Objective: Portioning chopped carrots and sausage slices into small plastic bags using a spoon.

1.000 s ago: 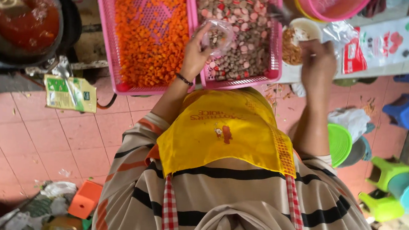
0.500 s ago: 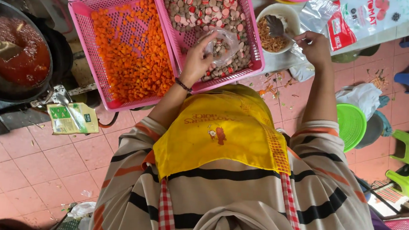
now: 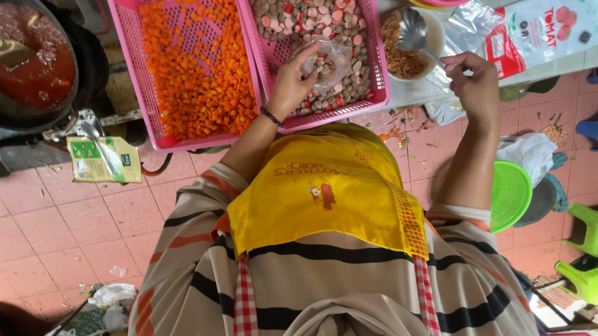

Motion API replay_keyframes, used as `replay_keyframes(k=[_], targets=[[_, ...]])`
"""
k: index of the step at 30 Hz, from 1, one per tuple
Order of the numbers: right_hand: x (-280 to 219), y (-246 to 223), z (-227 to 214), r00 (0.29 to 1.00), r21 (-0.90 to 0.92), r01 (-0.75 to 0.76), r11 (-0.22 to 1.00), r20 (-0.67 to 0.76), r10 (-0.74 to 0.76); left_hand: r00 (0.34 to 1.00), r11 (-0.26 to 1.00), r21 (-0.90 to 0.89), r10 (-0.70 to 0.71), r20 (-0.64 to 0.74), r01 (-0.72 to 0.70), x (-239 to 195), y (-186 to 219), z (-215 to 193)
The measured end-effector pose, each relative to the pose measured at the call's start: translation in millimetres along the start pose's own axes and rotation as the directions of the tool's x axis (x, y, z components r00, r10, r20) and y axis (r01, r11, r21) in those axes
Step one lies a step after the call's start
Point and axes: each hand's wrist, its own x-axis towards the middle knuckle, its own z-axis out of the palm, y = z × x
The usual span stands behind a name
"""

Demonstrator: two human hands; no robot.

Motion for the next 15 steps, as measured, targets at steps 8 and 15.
replay_keyframes(k=[8, 15], targets=[[-36, -59, 86, 0.869, -0.178, 0.494, 0.851, 0.127, -0.478, 0.999, 0.999, -0.028, 0.041, -0.008, -0.041, 1, -8, 0], [-37, -46, 81, 0.995, -0.067, 0.066, 0.996, 0.073, -0.061, 0.999, 0.999, -0.035, 0.039, -0.005, -0.039, 0, -16, -4]])
